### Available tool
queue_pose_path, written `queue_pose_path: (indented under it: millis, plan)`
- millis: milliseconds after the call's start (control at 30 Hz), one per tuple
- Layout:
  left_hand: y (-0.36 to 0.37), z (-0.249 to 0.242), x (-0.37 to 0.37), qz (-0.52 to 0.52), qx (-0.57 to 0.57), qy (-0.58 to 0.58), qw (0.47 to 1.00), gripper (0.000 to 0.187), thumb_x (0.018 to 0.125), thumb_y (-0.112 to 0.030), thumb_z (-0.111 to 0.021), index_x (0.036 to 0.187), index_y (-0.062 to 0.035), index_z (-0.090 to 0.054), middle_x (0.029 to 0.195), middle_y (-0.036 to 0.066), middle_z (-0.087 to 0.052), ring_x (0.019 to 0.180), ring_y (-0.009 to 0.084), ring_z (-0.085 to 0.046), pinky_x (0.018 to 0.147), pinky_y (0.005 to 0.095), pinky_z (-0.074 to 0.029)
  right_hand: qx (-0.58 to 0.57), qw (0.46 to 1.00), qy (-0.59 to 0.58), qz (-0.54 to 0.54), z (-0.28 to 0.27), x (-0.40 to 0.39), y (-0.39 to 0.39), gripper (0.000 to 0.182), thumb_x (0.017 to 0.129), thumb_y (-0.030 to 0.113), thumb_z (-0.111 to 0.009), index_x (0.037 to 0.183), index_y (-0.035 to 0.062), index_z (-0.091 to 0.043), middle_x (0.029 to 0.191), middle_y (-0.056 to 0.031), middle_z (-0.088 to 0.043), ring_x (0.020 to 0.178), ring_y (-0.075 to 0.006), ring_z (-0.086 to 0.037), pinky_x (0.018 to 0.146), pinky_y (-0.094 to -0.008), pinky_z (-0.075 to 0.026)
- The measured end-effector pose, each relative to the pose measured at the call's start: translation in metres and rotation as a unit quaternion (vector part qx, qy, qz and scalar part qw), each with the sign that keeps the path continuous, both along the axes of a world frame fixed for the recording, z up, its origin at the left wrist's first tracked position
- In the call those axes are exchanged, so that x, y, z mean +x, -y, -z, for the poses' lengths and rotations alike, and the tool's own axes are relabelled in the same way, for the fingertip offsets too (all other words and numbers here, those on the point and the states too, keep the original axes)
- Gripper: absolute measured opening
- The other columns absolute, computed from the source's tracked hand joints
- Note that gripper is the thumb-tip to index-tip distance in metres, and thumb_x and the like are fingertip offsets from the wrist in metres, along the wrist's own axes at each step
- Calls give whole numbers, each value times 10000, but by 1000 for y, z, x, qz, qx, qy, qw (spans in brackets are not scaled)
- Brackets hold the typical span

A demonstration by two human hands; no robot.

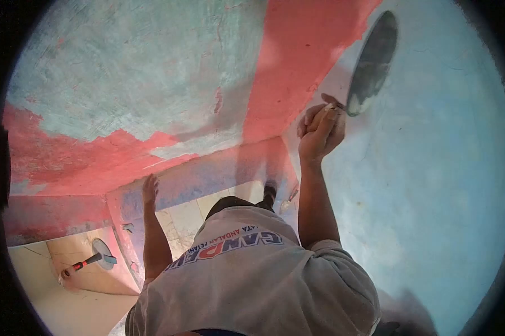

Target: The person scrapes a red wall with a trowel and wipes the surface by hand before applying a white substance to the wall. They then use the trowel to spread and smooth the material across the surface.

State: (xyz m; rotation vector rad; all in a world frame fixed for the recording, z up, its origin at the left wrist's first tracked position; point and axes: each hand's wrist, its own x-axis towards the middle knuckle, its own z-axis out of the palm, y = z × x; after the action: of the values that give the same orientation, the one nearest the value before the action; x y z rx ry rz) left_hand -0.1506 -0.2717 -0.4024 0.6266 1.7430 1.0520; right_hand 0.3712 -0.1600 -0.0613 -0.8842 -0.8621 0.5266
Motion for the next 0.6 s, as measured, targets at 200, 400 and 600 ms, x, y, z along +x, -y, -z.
queue_pose_path:
  millis: [200,400,600]
  plan:
    - [42,37,5,16,-1,83,996,480,1035,-334,-525,1472,-135,-522,1402,81,-605,1227,244,-595,1016,445,-448,86,994,64,2,6,-32,19,562,1033,511,-449,1113,-36,-546,642,-73,-507,461,-110,-423,368,-252,-347]
    - [331,131,6,11,-152,202,967,460,966,-444,-641,1302,-129,-631,1070,76,-695,939,216,-650,887,391,-524,1,994,79,70,22,-49,31,557,979,494,-516,1064,-55,-546,591,-54,-472,419,-125,-397,374,-267,-351]
    - [432,62,40,-55,-289,88,952,404,932,-412,-669,1231,-146,-616,1048,93,-674,901,291,-640,774,493,-511,-16,983,177,54,16,-57,24,583,1050,503,-428,1029,-49,-615,625,-54,-477,427,-119,-400,372,-248,-333]
